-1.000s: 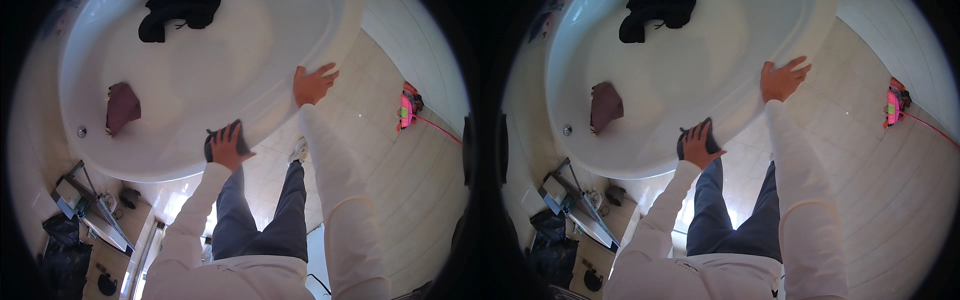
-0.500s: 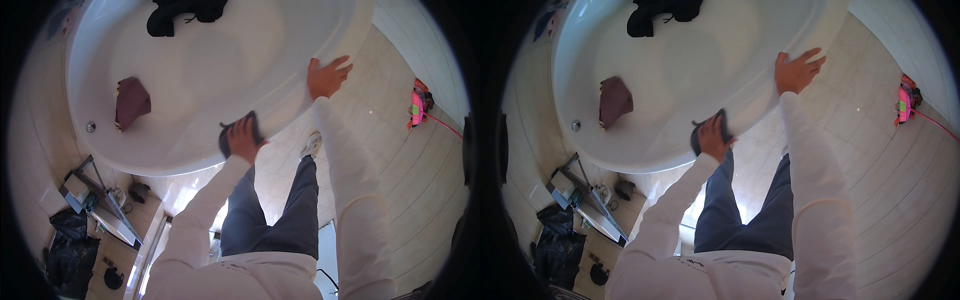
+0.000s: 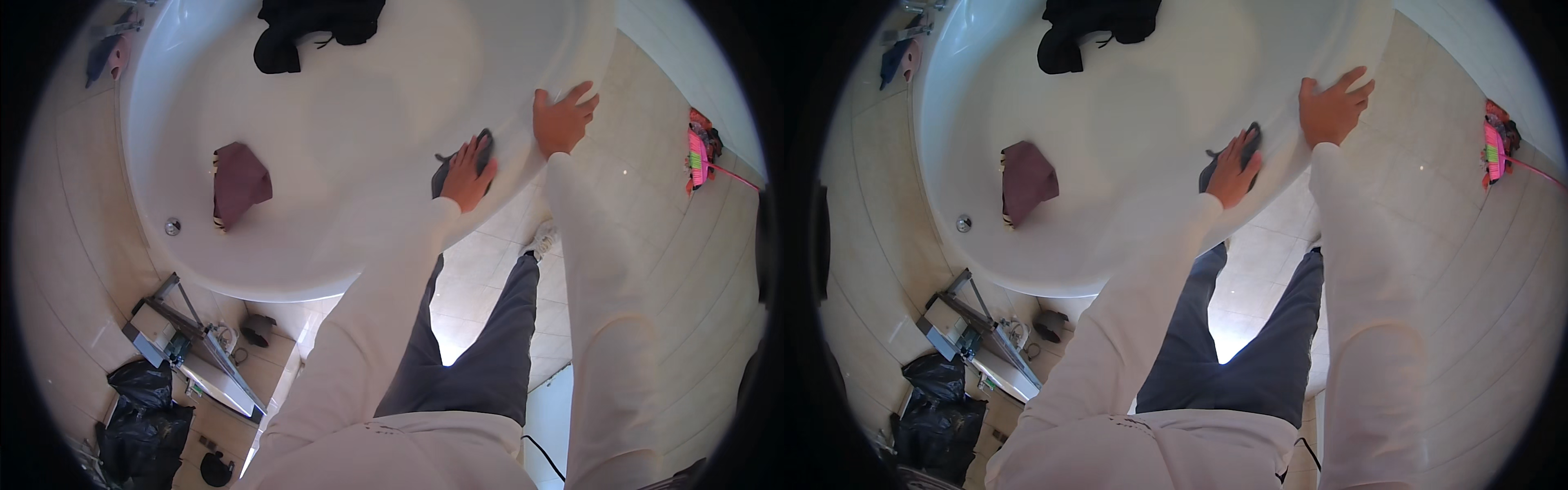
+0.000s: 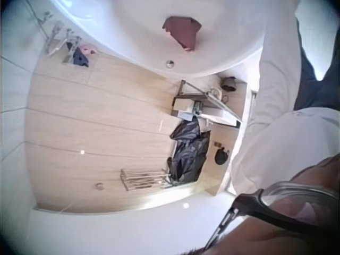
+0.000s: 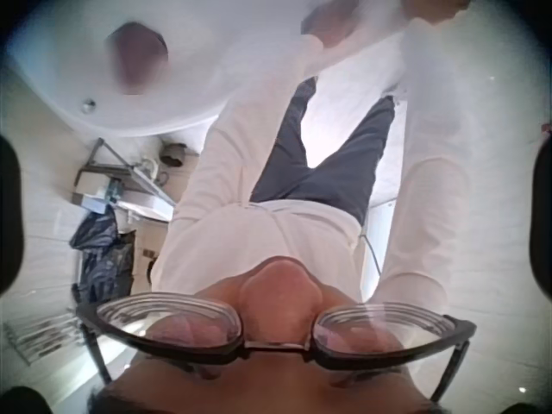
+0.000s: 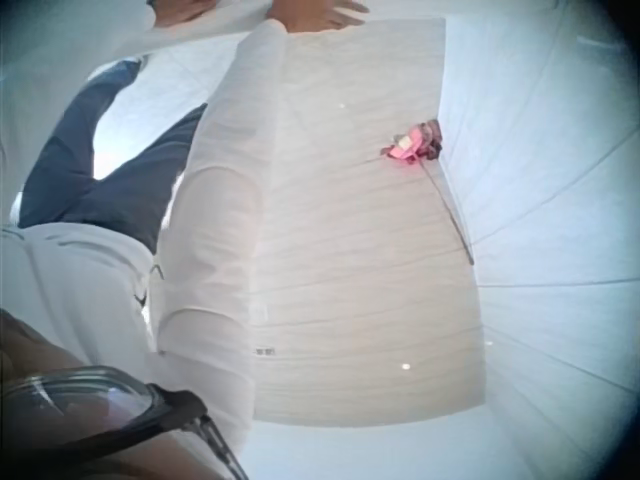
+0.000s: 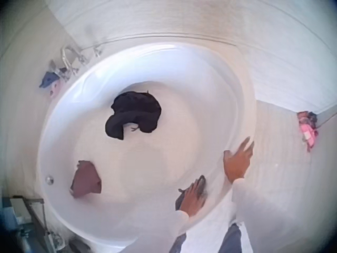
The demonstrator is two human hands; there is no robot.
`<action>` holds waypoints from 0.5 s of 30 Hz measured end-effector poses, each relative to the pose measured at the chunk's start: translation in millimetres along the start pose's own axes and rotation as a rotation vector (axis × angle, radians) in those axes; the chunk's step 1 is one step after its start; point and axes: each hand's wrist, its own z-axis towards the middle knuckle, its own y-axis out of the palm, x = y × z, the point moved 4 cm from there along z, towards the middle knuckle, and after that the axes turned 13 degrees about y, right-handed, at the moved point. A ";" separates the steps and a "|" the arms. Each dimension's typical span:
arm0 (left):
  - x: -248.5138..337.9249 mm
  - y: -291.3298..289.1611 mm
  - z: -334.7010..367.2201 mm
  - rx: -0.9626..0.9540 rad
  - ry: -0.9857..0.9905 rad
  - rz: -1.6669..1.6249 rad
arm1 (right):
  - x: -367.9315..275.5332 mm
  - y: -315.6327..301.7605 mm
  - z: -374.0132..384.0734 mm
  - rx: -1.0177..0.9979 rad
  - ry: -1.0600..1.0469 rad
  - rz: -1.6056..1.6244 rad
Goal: The person wipes the tiled floor and the exterior surfaces of a white bathtub using a dark cloth. They move around the tub, cleaning the sides and rim in a continuous wiping motion.
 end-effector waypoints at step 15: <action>-254.6 -143.1 -298.7 -0.158 -0.698 0.473 | 9.9 13.3 16.6 -0.010 0.045 -0.127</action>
